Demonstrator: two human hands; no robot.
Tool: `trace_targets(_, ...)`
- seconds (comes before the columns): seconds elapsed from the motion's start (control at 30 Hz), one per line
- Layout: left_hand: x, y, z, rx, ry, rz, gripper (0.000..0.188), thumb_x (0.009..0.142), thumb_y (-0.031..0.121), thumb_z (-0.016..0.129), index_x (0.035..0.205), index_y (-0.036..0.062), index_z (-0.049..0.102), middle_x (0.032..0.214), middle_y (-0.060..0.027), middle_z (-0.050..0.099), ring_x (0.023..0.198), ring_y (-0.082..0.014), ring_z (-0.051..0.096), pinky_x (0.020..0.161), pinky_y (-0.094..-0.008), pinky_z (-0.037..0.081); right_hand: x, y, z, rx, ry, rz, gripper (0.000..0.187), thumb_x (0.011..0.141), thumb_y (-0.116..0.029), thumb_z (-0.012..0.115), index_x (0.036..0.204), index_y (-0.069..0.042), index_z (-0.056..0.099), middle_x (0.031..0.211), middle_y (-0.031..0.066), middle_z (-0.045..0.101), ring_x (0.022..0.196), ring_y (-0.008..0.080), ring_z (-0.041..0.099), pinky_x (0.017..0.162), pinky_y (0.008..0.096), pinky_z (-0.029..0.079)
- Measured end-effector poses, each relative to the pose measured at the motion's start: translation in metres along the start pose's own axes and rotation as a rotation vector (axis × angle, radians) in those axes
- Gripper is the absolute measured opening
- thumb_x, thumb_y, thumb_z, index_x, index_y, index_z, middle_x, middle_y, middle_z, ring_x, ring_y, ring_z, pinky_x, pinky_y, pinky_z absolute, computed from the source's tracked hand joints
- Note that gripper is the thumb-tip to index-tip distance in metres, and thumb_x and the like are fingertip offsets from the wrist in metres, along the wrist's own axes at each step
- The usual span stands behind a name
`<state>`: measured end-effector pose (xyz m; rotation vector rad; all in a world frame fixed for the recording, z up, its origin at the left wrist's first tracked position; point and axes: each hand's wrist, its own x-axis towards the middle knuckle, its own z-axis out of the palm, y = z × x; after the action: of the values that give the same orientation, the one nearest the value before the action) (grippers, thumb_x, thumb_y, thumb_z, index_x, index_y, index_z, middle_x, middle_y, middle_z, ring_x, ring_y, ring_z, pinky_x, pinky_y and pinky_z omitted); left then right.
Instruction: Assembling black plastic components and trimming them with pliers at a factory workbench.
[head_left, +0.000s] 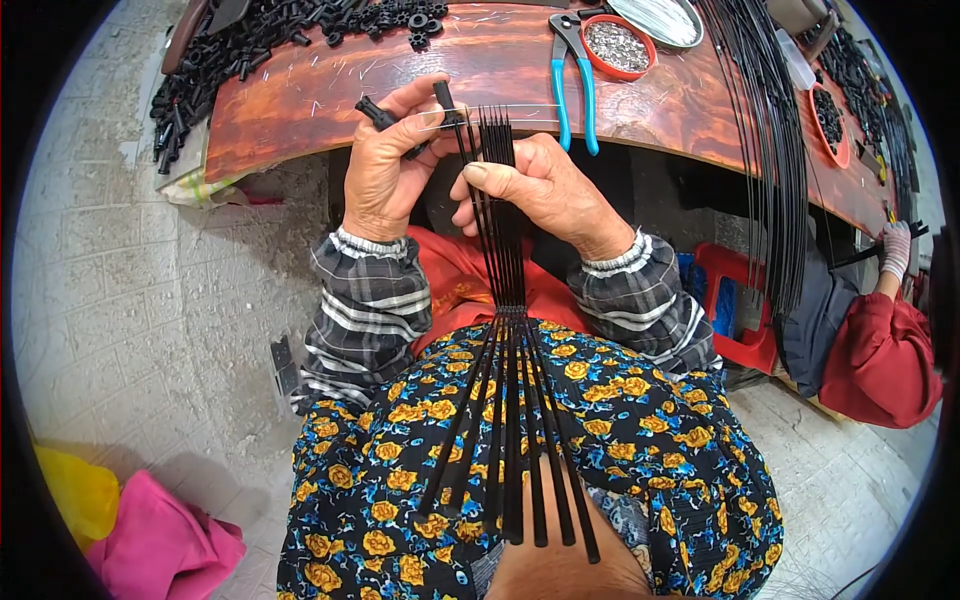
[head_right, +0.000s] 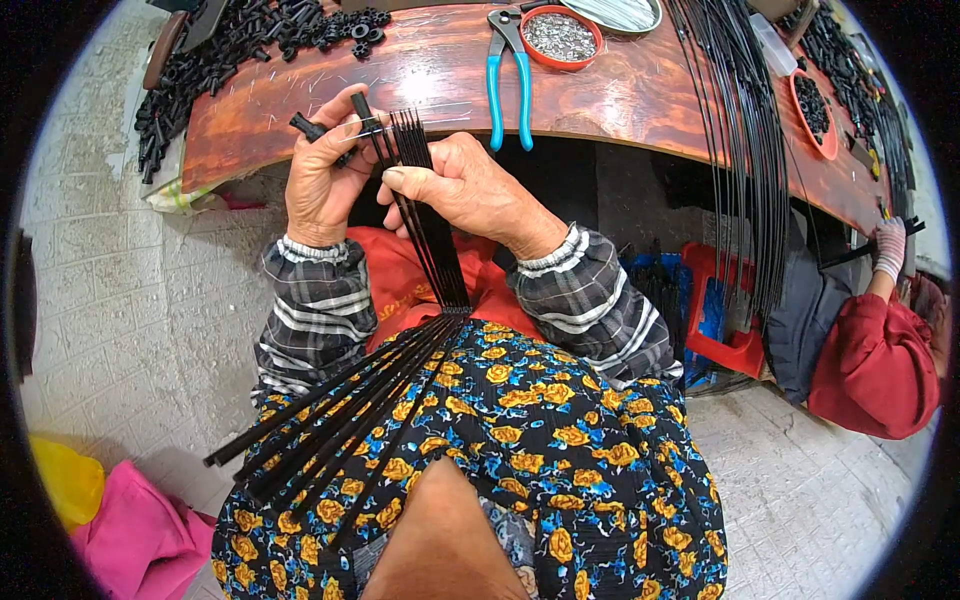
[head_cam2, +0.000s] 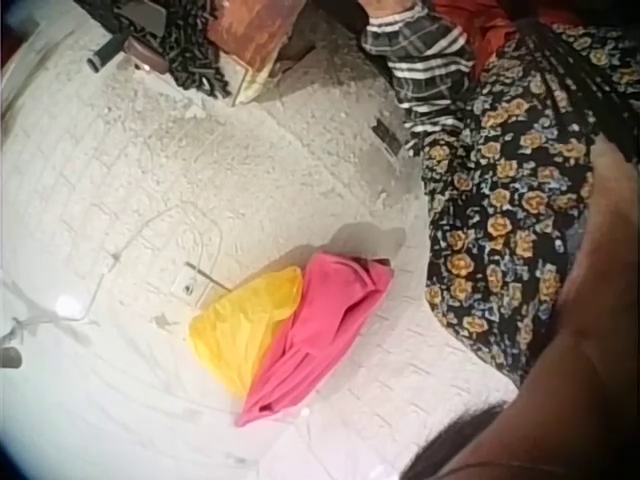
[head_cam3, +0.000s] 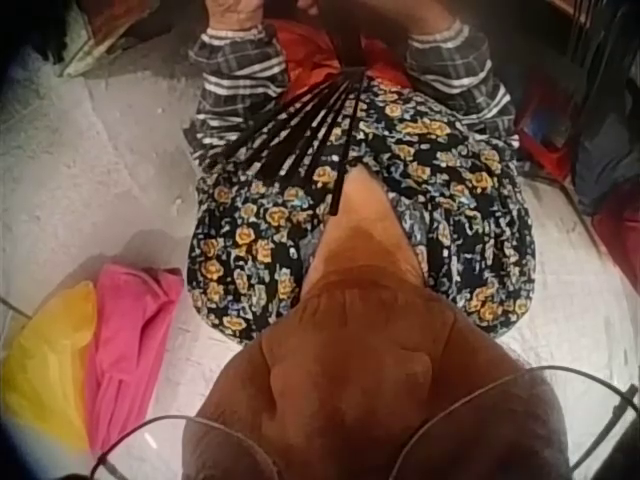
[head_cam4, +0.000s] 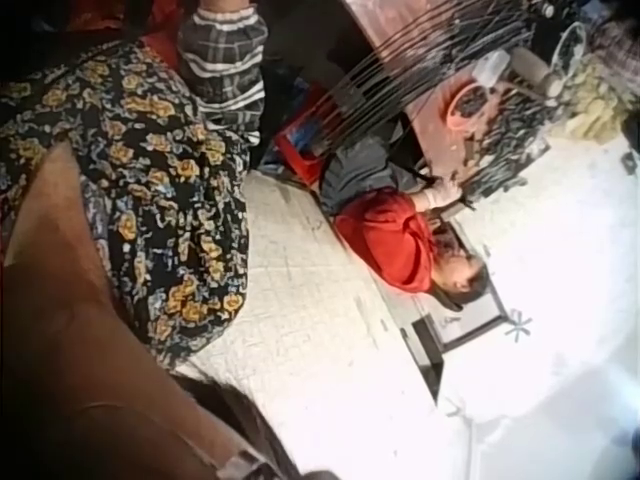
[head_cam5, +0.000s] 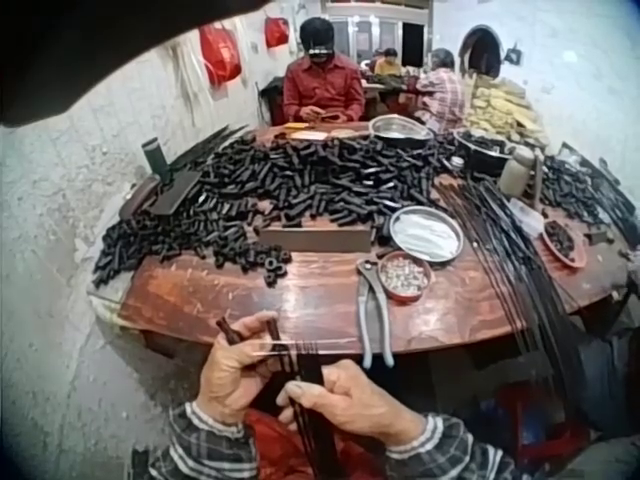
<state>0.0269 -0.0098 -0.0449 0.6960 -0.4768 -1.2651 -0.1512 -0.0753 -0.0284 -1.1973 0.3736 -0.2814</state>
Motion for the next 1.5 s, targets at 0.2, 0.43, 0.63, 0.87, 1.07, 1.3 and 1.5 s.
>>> trace_targets(0.2, -0.004, 0.003, -0.001, 0.058, 0.014, 0.008, 0.034, 0.086, -0.001, 0.058, 0.119, -0.0046, 0.055, 0.104, -0.0160, 0.064, 0.094, -0.0248, 0.065, 0.084, -0.0372, 0.055, 0.002, -0.001, 0.003, -0.004, 0.034, 0.037, 0.028, 0.094, -0.023, 0.055, 0.094, 0.004, 0.065, 0.078, 0.0107, 0.068, 0.068, 0.0156, 0.067, 0.063, 0.0260, 0.055)
trace_targets(0.43, -0.016, 0.008, 0.020, 0.201, 0.107, -0.021, 0.036, 0.088, 0.005, 0.060, 0.122, -0.0049, 0.054, 0.105, -0.0143, 0.065, 0.092, -0.0211, 0.065, 0.084, -0.0346, 0.053, 0.006, -0.002, 0.001, -0.024, 0.018, 0.014, 0.029, 0.094, -0.023, 0.055, 0.092, 0.005, 0.063, 0.076, 0.0090, 0.067, 0.066, 0.0138, 0.065, 0.063, 0.0254, 0.055)
trace_targets(0.63, -0.016, 0.010, 0.031, 0.269, 0.226, -0.002, 0.027, 0.088, 0.008, 0.064, 0.112, -0.0034, 0.060, 0.099, -0.0108, 0.067, 0.085, -0.0159, 0.065, 0.074, -0.0283, 0.052, 0.011, 0.003, 0.003, -0.106, 0.025, -0.012, 0.028, 0.093, -0.022, 0.055, 0.095, 0.004, 0.063, 0.074, 0.0066, 0.065, 0.066, 0.0115, 0.063, 0.062, 0.0240, 0.052)
trace_targets(0.87, -0.016, -0.001, 0.036, 0.370, 0.332, 0.171, 0.022, 0.085, 0.003, 0.067, 0.105, -0.0049, 0.063, 0.093, -0.0093, 0.068, 0.077, -0.0137, 0.064, 0.068, -0.0263, 0.051, 0.014, 0.006, 0.001, -0.468, 0.141, -0.349, 0.024, 0.092, -0.020, 0.057, 0.096, 0.003, 0.064, 0.070, 0.0004, 0.062, 0.063, 0.0059, 0.055, 0.057, 0.0230, 0.046)
trace_targets(1.07, -0.016, -0.014, 0.044, 0.377, 0.369, 0.289, 0.022, 0.085, 0.003, 0.067, 0.104, -0.0063, 0.063, 0.093, -0.0076, 0.067, 0.076, -0.0106, 0.062, 0.066, -0.0217, 0.048, 0.011, -0.001, 0.008, -0.361, 0.289, -0.255, 0.022, 0.090, -0.019, 0.061, 0.088, 0.002, 0.068, 0.070, 0.0000, 0.063, 0.064, 0.0033, 0.052, 0.055, 0.0220, 0.043)
trace_targets(1.3, -0.022, -0.016, 0.050, 0.254, 0.431, 0.260, 0.024, 0.085, 0.004, 0.067, 0.107, -0.0033, 0.062, 0.093, -0.0058, 0.065, 0.078, -0.0115, 0.061, 0.067, -0.0235, 0.046, 0.014, 0.012, 0.006, -0.350, 0.258, -0.277, 0.022, 0.091, -0.018, 0.059, 0.087, 0.001, 0.069, 0.067, -0.0019, 0.063, 0.062, 0.0040, 0.052, 0.055, 0.0228, 0.043)
trace_targets(1.5, -0.027, -0.014, 0.043, 0.195, 0.354, 0.225, 0.025, 0.086, 0.004, 0.066, 0.109, -0.0035, 0.060, 0.095, -0.0066, 0.065, 0.085, -0.0141, 0.061, 0.077, -0.0272, 0.048, 0.008, 0.011, 0.003, -0.163, 0.220, -0.211, 0.025, 0.090, -0.025, 0.064, 0.080, -0.002, 0.068, 0.063, -0.0031, 0.058, 0.050, 0.0015, 0.044, 0.043, 0.0196, 0.036)
